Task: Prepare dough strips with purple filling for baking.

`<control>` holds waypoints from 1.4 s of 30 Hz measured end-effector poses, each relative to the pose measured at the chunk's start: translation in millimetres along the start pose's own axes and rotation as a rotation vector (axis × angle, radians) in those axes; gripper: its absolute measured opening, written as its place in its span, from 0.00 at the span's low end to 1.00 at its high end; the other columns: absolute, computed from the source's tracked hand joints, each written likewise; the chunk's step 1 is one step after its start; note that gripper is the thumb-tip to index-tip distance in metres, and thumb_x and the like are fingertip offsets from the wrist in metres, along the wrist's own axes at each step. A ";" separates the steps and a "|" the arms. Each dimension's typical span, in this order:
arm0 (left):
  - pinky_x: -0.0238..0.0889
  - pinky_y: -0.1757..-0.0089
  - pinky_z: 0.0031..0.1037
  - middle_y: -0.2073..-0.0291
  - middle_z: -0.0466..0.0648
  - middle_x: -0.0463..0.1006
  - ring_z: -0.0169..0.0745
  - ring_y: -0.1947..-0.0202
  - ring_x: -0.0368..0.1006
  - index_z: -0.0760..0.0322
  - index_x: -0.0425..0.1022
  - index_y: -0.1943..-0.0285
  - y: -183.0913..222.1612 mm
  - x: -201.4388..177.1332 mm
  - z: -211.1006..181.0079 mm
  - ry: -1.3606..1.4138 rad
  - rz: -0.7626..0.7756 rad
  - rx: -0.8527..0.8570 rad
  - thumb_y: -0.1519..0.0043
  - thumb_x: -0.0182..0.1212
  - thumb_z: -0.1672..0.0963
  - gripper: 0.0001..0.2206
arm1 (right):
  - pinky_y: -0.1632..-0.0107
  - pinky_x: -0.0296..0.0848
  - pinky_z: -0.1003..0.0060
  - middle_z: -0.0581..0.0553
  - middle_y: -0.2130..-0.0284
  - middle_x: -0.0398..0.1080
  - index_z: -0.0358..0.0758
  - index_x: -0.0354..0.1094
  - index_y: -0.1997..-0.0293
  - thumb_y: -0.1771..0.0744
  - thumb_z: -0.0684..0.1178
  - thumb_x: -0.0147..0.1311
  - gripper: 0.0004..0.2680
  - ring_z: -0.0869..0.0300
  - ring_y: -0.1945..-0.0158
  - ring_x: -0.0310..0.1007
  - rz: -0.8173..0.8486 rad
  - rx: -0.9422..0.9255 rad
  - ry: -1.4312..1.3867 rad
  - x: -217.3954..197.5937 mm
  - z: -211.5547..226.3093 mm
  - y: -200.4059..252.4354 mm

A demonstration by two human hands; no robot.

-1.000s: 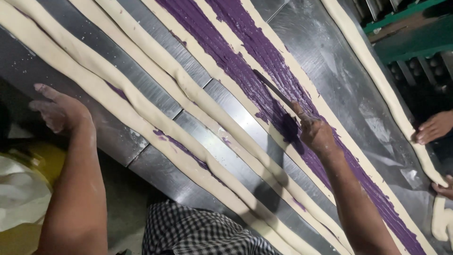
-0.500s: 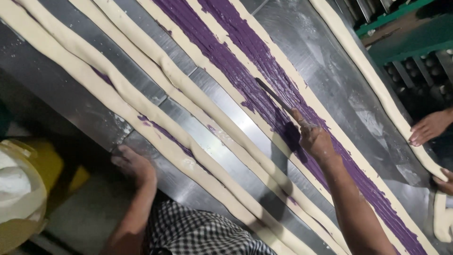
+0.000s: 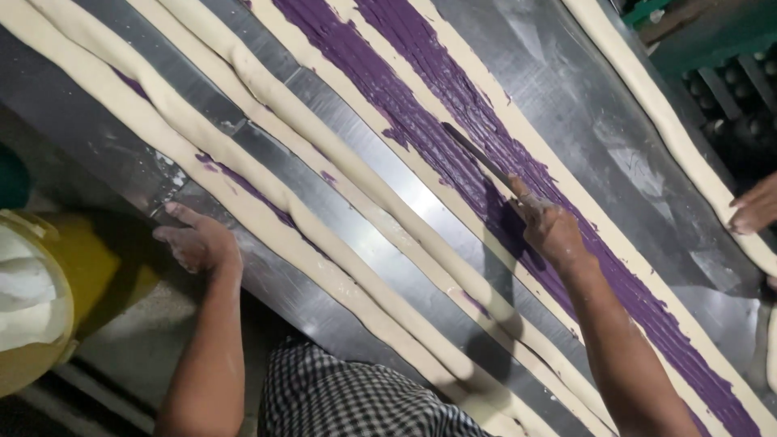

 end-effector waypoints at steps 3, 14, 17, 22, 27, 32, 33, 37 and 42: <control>0.60 0.52 0.65 0.51 0.74 0.74 0.79 0.50 0.71 0.76 0.56 0.37 -22.3 21.9 24.8 -0.012 -0.066 0.022 0.31 0.29 0.36 0.38 | 0.51 0.75 0.47 0.31 0.50 0.74 0.70 0.50 0.25 0.36 0.37 0.50 0.31 0.37 0.51 0.76 -0.044 -0.047 -0.002 14.8 -22.8 5.3; 0.59 0.48 0.63 0.49 0.71 0.73 0.76 0.47 0.71 0.76 0.52 0.30 -10.1 8.0 11.0 0.015 -0.011 0.006 0.31 0.28 0.36 0.40 | 0.54 0.77 0.47 0.37 0.56 0.77 0.70 0.49 0.25 0.34 0.36 0.47 0.30 0.40 0.56 0.78 -0.104 -0.111 0.012 27.4 -55.4 31.3; 0.60 0.46 0.61 0.46 0.69 0.73 0.73 0.44 0.71 0.75 0.53 0.29 3.9 -6.6 0.3 0.046 0.027 -0.011 0.31 0.28 0.36 0.40 | 0.55 0.77 0.48 0.35 0.64 0.76 0.70 0.48 0.23 0.33 0.37 0.47 0.30 0.42 0.60 0.78 -0.051 -0.042 0.061 22.3 -53.8 43.5; 0.59 0.41 0.56 0.39 0.71 0.69 0.73 0.38 0.68 0.74 0.51 0.25 4.2 -0.1 22.9 0.145 0.058 0.003 0.31 0.27 0.36 0.42 | 0.55 0.76 0.48 0.36 0.65 0.75 0.69 0.47 0.23 0.34 0.37 0.45 0.30 0.43 0.62 0.78 -0.002 0.018 0.050 22.4 -63.9 59.5; 0.53 0.37 0.54 0.34 0.73 0.65 0.74 0.35 0.63 0.75 0.47 0.23 42.1 -0.2 42.2 0.110 0.069 -0.048 0.31 0.26 0.37 0.42 | 0.56 0.75 0.48 0.37 0.65 0.75 0.69 0.48 0.23 0.34 0.35 0.43 0.30 0.44 0.62 0.78 -0.054 -0.044 0.021 30.8 -93.8 77.8; 0.50 0.37 0.56 0.32 0.73 0.61 0.77 0.34 0.60 0.75 0.45 0.22 115.2 -1.2 83.4 0.092 0.114 -0.049 0.30 0.26 0.38 0.40 | 0.58 0.75 0.47 0.36 0.66 0.75 0.67 0.49 0.24 0.35 0.34 0.43 0.31 0.42 0.64 0.77 -0.069 -0.055 0.022 41.7 -119.2 95.7; 0.49 0.37 0.56 0.31 0.73 0.59 0.78 0.34 0.59 0.74 0.44 0.22 128.5 1.2 96.2 0.089 0.128 -0.049 0.30 0.26 0.38 0.40 | 0.58 0.74 0.47 0.35 0.67 0.74 0.65 0.50 0.24 0.36 0.34 0.43 0.31 0.42 0.65 0.76 -0.074 -0.068 0.001 42.9 -123.5 99.5; 0.52 0.39 0.57 0.32 0.73 0.61 0.78 0.35 0.61 0.74 0.49 0.24 190.0 -4.7 118.2 0.062 0.131 -0.066 0.29 0.28 0.40 0.37 | 0.58 0.74 0.47 0.34 0.69 0.72 0.63 0.51 0.23 0.34 0.34 0.42 0.30 0.42 0.66 0.75 -0.115 -0.123 0.005 53.7 -149.2 114.9; 0.58 0.45 0.58 0.39 0.75 0.66 0.79 0.41 0.66 0.78 0.55 0.30 240.0 9.7 167.3 0.064 0.131 -0.061 0.28 0.32 0.42 0.35 | 0.57 0.76 0.49 0.37 0.70 0.73 0.65 0.50 0.23 0.36 0.32 0.44 0.32 0.45 0.67 0.76 -0.067 -0.053 0.011 55.9 -169.1 134.9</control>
Point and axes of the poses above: each hand's wrist, its own y-axis away from the middle knuckle, its own x-axis out of the palm, z = x × y, the point moved 1 cm from there along -y, towards the middle knuckle
